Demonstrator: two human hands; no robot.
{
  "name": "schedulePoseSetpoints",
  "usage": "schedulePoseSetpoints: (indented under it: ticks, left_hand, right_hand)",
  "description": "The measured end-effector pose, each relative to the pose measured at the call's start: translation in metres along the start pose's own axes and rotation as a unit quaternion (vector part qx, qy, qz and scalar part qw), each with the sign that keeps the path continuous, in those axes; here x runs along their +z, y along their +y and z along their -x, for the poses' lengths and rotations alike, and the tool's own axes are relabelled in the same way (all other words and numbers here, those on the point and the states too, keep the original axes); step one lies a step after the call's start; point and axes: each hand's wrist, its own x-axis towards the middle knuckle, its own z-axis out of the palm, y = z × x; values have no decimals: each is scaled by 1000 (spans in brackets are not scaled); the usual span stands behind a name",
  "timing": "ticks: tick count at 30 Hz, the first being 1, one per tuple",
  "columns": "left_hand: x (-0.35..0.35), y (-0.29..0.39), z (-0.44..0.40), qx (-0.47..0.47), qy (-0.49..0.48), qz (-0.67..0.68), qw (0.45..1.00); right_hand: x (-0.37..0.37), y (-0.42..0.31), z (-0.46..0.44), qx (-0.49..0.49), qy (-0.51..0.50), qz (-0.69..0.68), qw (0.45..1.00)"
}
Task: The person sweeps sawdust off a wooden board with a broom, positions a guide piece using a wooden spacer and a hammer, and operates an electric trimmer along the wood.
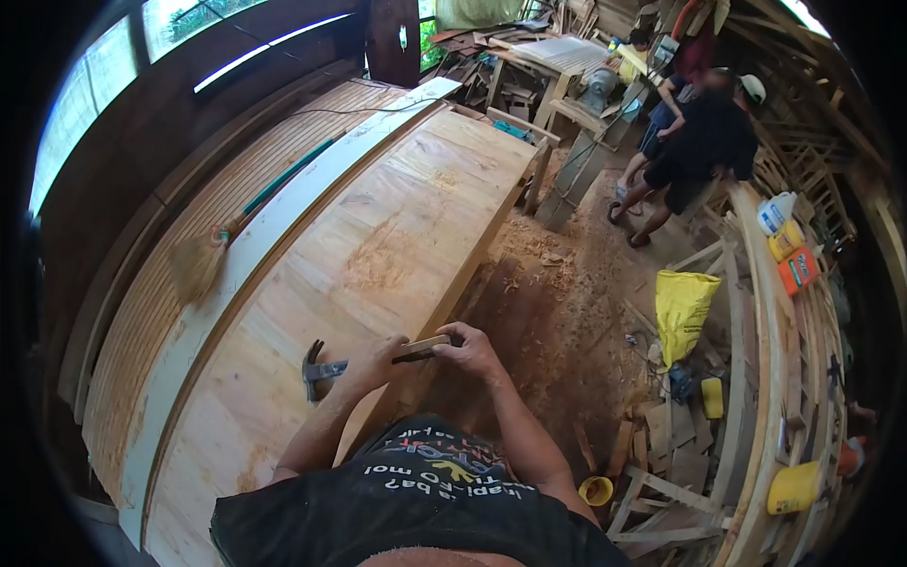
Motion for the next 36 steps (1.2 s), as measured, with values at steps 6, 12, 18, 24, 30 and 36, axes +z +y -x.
schedulePoseSetpoints:
  ticks: [6, 12, 18, 24, 30, 36]
  left_hand:
    - [7, -42, -93, -120, 79, -36, 989]
    - [-14, -54, -193, -230, 246, -103, 936]
    - [44, -71, -320, -182, 379, -182, 889]
    - [85, -63, -354, -269, 381, -193, 863]
    - [79, -53, -359, -292, 383, -182, 857]
    - [80, -56, -377, -329, 424, -204, 819]
  right_hand:
    - [-93, 79, -32, 32, 112, -137, 984]
    - [-233, 178, -25, 196, 232, -107, 947]
    - [-377, 193, -122, 149, 183, -30, 971]
    - [-451, 133, -257, 77, 123, -19, 989]
    - [-453, 119, -353, 49, 34, -3, 998]
    - [-476, 113, -421, 57, -1, 3, 998]
